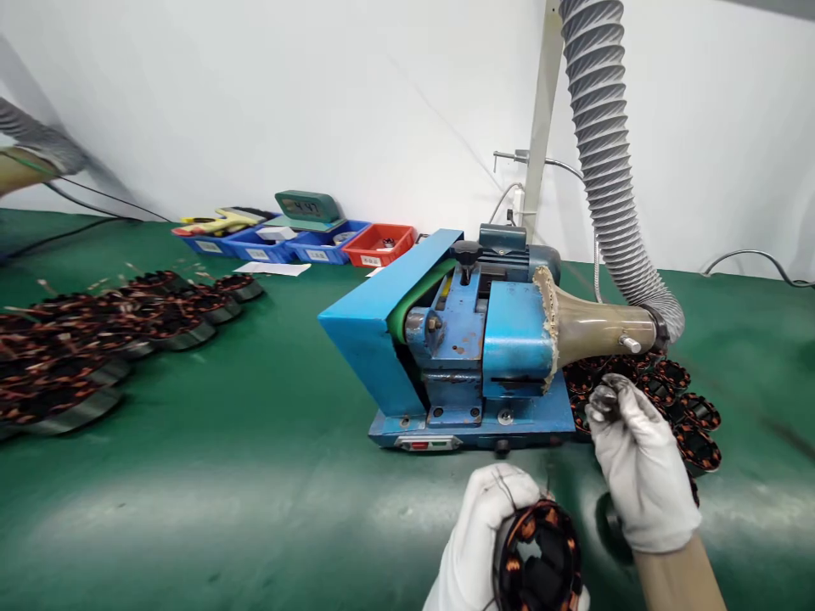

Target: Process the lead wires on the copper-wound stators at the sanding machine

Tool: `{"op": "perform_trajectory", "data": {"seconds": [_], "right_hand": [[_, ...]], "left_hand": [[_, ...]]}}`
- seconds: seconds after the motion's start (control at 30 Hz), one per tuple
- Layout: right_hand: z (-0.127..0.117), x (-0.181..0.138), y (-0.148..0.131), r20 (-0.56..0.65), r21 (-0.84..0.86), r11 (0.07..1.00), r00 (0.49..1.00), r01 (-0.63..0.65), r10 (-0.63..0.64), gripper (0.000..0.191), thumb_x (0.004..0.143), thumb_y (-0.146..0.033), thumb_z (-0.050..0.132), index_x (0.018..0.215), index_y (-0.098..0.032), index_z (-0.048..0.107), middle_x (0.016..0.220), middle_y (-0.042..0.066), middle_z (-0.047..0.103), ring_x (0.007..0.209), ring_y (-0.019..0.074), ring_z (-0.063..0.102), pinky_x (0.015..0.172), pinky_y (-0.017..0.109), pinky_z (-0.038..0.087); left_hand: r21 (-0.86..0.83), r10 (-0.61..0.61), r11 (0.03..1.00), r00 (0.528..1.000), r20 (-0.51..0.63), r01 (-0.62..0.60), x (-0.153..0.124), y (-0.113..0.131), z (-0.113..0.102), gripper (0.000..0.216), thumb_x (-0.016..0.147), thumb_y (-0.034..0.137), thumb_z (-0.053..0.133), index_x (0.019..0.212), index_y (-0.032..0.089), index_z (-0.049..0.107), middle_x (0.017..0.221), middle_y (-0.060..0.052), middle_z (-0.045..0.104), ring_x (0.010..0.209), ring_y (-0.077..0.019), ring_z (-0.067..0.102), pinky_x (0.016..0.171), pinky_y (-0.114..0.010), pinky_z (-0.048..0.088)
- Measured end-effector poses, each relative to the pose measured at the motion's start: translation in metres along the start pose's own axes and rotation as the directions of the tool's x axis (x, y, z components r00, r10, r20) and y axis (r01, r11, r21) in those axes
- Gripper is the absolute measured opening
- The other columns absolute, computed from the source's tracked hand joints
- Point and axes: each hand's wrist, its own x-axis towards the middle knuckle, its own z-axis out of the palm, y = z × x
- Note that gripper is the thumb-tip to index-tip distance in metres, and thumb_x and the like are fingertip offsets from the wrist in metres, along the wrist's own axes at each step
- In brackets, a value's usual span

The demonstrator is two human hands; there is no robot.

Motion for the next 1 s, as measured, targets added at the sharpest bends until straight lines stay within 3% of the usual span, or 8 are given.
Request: {"op": "perform_trajectory", "data": {"seconds": [0.03, 0.1, 0.17, 0.4, 0.5, 0.77, 0.9, 1.0], "right_hand": [[-0.002, 0.0, 0.002, -0.017, -0.062, 0.997, 0.999, 0.048, -0.049, 0.014, 0.063, -0.031, 0.084, 0.073, -0.024, 0.077, 0.074, -0.001, 0.074, 0.064, 0.0109, 0.066, 0.062, 0.02, 0.054], [-0.004, -0.006, 0.01, 0.119, -0.292, 0.955, 0.993, 0.06, -0.026, 0.015, 0.065, -0.03, 0.081, 0.078, -0.023, 0.078, 0.081, 0.003, 0.076, 0.074, 0.0167, 0.069, 0.07, 0.025, 0.056], [-0.002, -0.015, 0.022, 0.242, -0.448, 0.891, 0.969, 0.07, 0.046, 0.02, 0.064, -0.029, 0.08, 0.082, -0.022, 0.079, 0.088, 0.007, 0.077, 0.084, 0.0229, 0.07, 0.077, 0.031, 0.056], [0.018, -0.007, 0.045, 0.174, -0.431, 0.901, 0.976, -0.048, 0.135, 0.027, 0.073, -0.038, 0.071, 0.092, -0.019, 0.076, 0.097, 0.009, 0.076, 0.093, 0.0275, 0.069, 0.087, 0.039, 0.053], [0.017, 0.003, 0.047, 0.182, -0.431, 0.902, 0.977, -0.023, 0.112, 0.026, 0.077, -0.038, 0.069, 0.092, -0.019, 0.076, 0.098, 0.009, 0.076, 0.093, 0.0268, 0.069, 0.088, 0.039, 0.052], [0.014, 0.004, 0.044, 0.185, -0.439, 0.898, 0.978, -0.004, 0.094, 0.03, 0.081, -0.039, 0.067, 0.101, -0.017, 0.074, 0.098, 0.009, 0.076, 0.09, 0.0246, 0.068, 0.087, 0.037, 0.053], [0.014, -0.005, 0.043, 0.165, -0.458, 0.889, 0.984, 0.011, 0.073, 0.026, 0.08, -0.039, 0.067, 0.095, -0.019, 0.075, 0.094, 0.007, 0.076, 0.089, 0.024, 0.068, 0.082, 0.033, 0.055], [0.003, -0.026, 0.046, 0.129, -0.562, 0.825, 0.992, 0.066, 0.008, 0.021, 0.076, -0.037, 0.071, 0.084, -0.019, 0.077, 0.09, 0.008, 0.076, 0.087, 0.0249, 0.069, 0.078, 0.029, 0.056]], "left_hand": [[-0.014, 0.001, 1.0, 1.0, -0.026, -0.001, 0.0, -0.002, 0.001, 0.039, 0.057, 0.031, 0.081, 0.095, 0.03, 0.069, 0.092, -0.004, 0.068, 0.09, -0.0281, 0.066, 0.083, -0.039, 0.054], [-0.059, -0.029, 0.998, 0.995, -0.096, 0.023, 0.005, -0.009, 0.002, 0.051, 0.048, 0.024, 0.084, 0.096, 0.031, 0.068, 0.097, -0.003, 0.067, 0.096, -0.0298, 0.064, 0.086, -0.04, 0.053], [-0.112, -0.077, 0.992, 0.987, -0.141, 0.062, 0.016, -0.02, 0.006, 0.046, 0.047, 0.022, 0.083, 0.09, 0.027, 0.068, 0.098, -0.003, 0.068, 0.099, -0.0307, 0.064, 0.088, -0.04, 0.053], [-0.261, -0.215, 0.955, 0.935, -0.282, 0.141, 0.051, -0.038, 0.026, 0.053, 0.044, 0.016, 0.07, 0.094, 0.022, 0.055, 0.097, -0.007, 0.069, 0.092, -0.0264, 0.068, 0.088, -0.039, 0.053], [-0.186, -0.205, 0.969, 0.946, -0.253, 0.16, 0.06, -0.032, 0.029, 0.053, 0.043, 0.016, 0.065, 0.093, 0.021, 0.051, 0.103, -0.012, 0.066, 0.098, -0.0296, 0.065, 0.094, -0.044, 0.049], [0.139, -0.008, 0.99, 0.987, -0.16, 0.03, 0.068, -0.025, 0.026, 0.051, 0.05, 0.018, 0.06, 0.099, 0.018, 0.046, 0.105, -0.014, 0.06, 0.099, -0.0316, 0.062, 0.092, -0.049, 0.047], [-0.011, -0.108, 0.994, 0.984, -0.141, 0.107, 0.059, -0.026, 0.024, 0.049, 0.054, 0.019, 0.069, 0.099, 0.021, 0.051, 0.107, -0.01, 0.063, 0.102, -0.0284, 0.062, 0.095, -0.044, 0.047], [-0.158, -0.209, 0.968, 0.974, -0.09, 0.193, 0.041, -0.026, 0.012, 0.02, 0.078, 0.038, 0.061, 0.088, 0.021, 0.059, 0.095, -0.005, 0.068, 0.093, -0.023, 0.066, 0.09, -0.041, 0.05]]}}
